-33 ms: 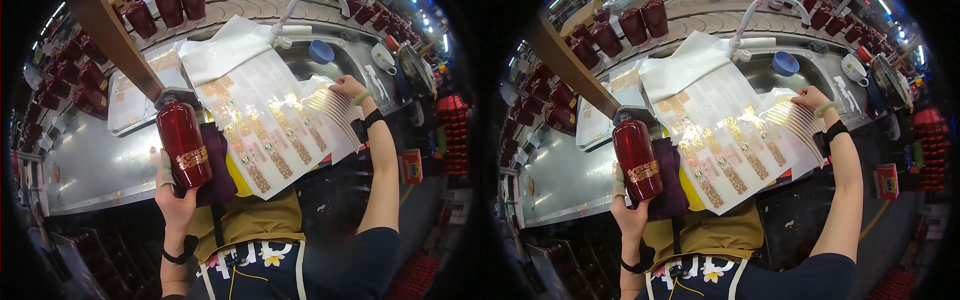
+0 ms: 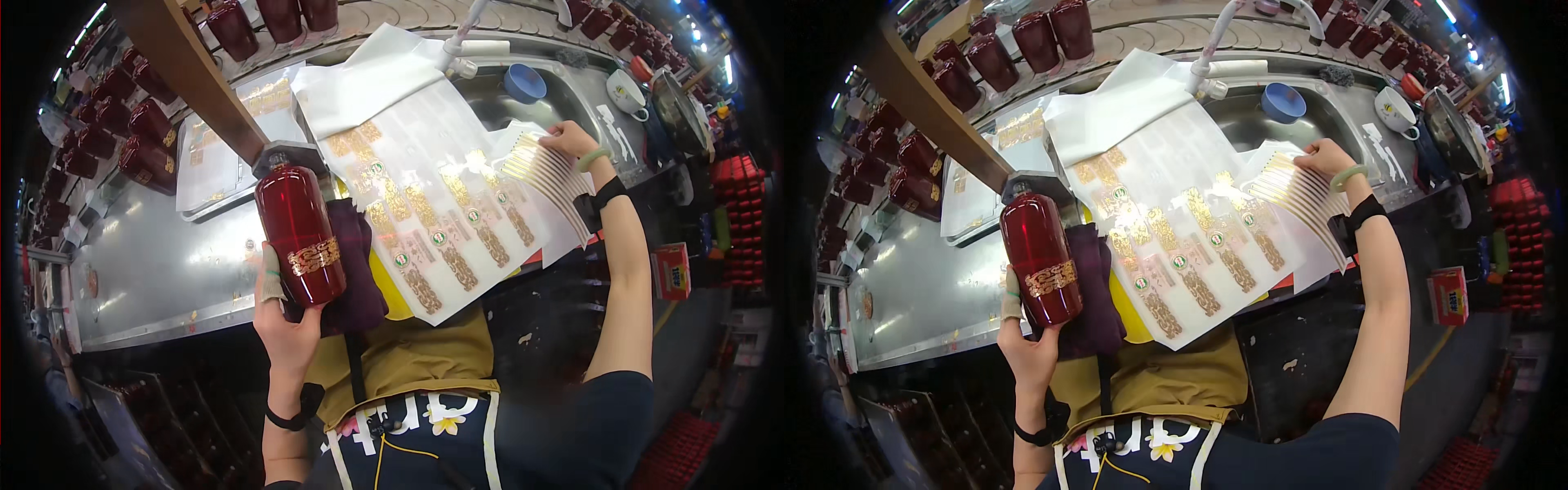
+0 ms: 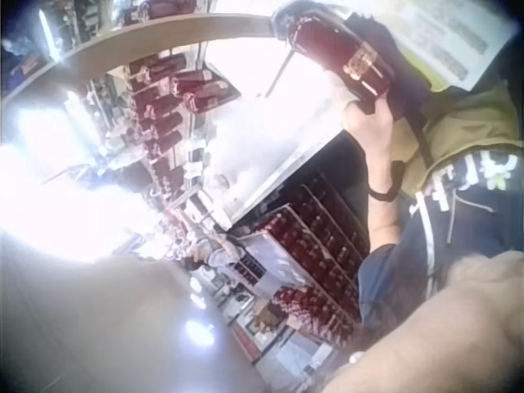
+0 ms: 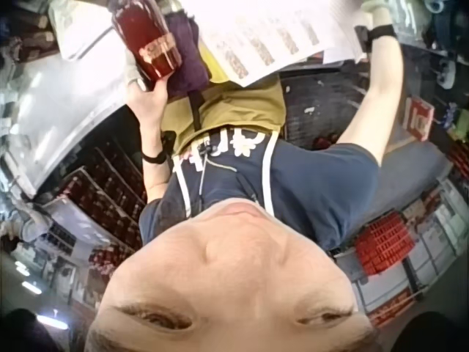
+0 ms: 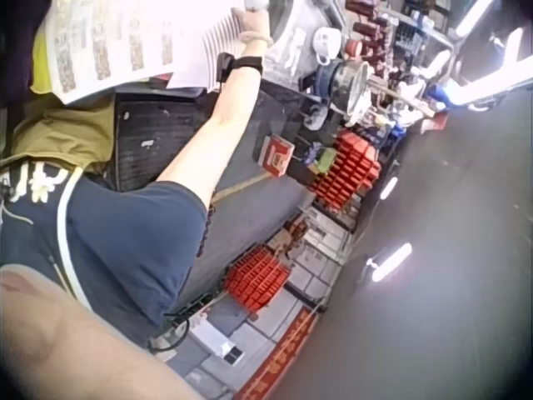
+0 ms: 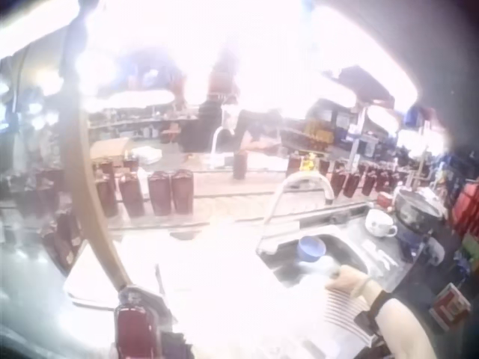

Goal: Applying gold decorative labels and stickers to red glass bottles in a manufacturing environment.

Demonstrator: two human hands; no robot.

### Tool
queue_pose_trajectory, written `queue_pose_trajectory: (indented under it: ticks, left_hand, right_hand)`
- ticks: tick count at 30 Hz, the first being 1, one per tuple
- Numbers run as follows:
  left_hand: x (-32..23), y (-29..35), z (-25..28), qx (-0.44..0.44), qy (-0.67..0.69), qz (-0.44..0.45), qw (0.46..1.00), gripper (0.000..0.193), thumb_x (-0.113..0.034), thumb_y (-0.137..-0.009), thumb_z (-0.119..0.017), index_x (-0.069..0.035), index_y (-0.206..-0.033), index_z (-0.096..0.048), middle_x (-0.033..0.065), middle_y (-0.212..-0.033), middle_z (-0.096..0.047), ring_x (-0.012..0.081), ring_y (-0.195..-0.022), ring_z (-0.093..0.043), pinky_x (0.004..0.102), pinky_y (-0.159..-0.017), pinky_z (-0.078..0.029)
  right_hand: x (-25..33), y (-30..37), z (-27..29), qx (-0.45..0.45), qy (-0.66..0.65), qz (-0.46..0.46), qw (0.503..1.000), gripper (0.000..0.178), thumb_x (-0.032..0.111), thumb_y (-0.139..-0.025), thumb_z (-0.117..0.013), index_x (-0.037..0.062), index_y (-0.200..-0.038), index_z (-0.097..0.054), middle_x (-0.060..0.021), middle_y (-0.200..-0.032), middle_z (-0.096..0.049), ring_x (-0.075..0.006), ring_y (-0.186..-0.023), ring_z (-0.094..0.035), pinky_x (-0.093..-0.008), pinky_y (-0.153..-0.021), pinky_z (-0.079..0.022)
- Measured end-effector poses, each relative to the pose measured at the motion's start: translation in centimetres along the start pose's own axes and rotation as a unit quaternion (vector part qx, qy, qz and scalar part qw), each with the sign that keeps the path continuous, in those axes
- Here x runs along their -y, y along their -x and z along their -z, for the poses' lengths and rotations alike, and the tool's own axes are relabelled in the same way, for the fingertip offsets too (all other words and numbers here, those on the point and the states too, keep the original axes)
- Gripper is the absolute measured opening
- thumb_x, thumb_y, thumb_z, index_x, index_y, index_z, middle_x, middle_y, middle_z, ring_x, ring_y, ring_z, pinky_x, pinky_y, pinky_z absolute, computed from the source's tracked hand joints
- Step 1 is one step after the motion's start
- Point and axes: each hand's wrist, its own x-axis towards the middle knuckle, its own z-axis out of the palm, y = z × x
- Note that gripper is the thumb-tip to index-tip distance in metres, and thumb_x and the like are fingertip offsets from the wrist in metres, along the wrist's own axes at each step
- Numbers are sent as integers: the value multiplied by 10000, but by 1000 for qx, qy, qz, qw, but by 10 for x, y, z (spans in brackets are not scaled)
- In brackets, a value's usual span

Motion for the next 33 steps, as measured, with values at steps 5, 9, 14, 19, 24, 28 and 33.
queue_pose_trajectory:
  ticks: [5, 9, 14, 19, 24, 28, 33]
  left_hand:
    - [1, 1, 1, 9, -15, -6, 1000, 830, 16, -770, -816, 70, -1514, -452, 251, -1502, -541, 346, -1353, -578, 398, -1115, -446]
    - [1, 3, 0, 11, 11, 5, 1000, 829, 3, -779, -818, 71, -1516, -447, 249, -1486, -555, 341, -1337, -589, 394, -1102, -453]
    - [-1, 2, 1, 13, 5, 16, 1000, 829, -6, -780, -823, 68, -1516, -449, 248, -1456, -581, 339, -1298, -617, 396, -1080, -469]
    - [-1, 0, 0, 6, 16, -2, 1000, 815, 3, -779, -815, 68, -1510, -459, 242, -1427, -606, 330, -1240, -650, 388, -1045, -494]
    - [8, 2, -3, -3, 23, -2, 1000, 854, 23, -731, -826, 59, -1506, -471, 233, -1378, -638, 296, -1161, -686, 348, -966, -540]
    - [14, 5, -4, -7, 100, 40, 994, 873, -2, -728, -850, 60, -1510, -466, 236, -1395, -632, 281, -1188, -683, 353, -972, -545]
    - [15, 7, -4, 1, 95, 63, 993, 856, -28, -741, -850, 68, -1502, -470, 248, -1448, -590, 334, -1304, -619, 385, -1064, -497]
  right_hand:
    - [-15, -11, -4, -40, -27, -9, 999, 423, 328, -858, -808, -40, -1054, -732, -15, -824, -686, -103, -690, -610, -290, -618, -483]
    - [-19, -12, -7, -56, -37, 1, 998, 389, 293, -872, -794, -42, -1063, -739, -21, -838, -699, -96, -674, -600, -285, -606, -484]
    - [-27, -14, -3, -36, -77, 7, 996, 329, 259, -879, -778, -21, -1050, -762, -42, -828, -714, -116, -680, -627, -311, -619, -509]
    - [-17, -9, 1, -233, 156, -110, 954, 279, 280, -887, -707, 42, -1014, -775, -208, -970, -763, -369, -887, -742, -414, -781, -580]
    - [82, 58, -34, -216, -72, 108, 968, 238, 216, -946, -690, 17, -1052, -768, -40, -804, -712, -96, -735, -621, -269, -702, -488]
    - [176, 153, -92, -61, -156, 272, 948, 151, 94, -992, -638, -15, -1044, -728, -26, -881, -722, -74, -761, -596, -244, -720, -475]
    - [253, 220, -154, 23, -197, 273, 941, 102, 77, -917, -747, -21, -920, -721, -50, -767, -633, -106, -662, -513, -276, -613, -410]
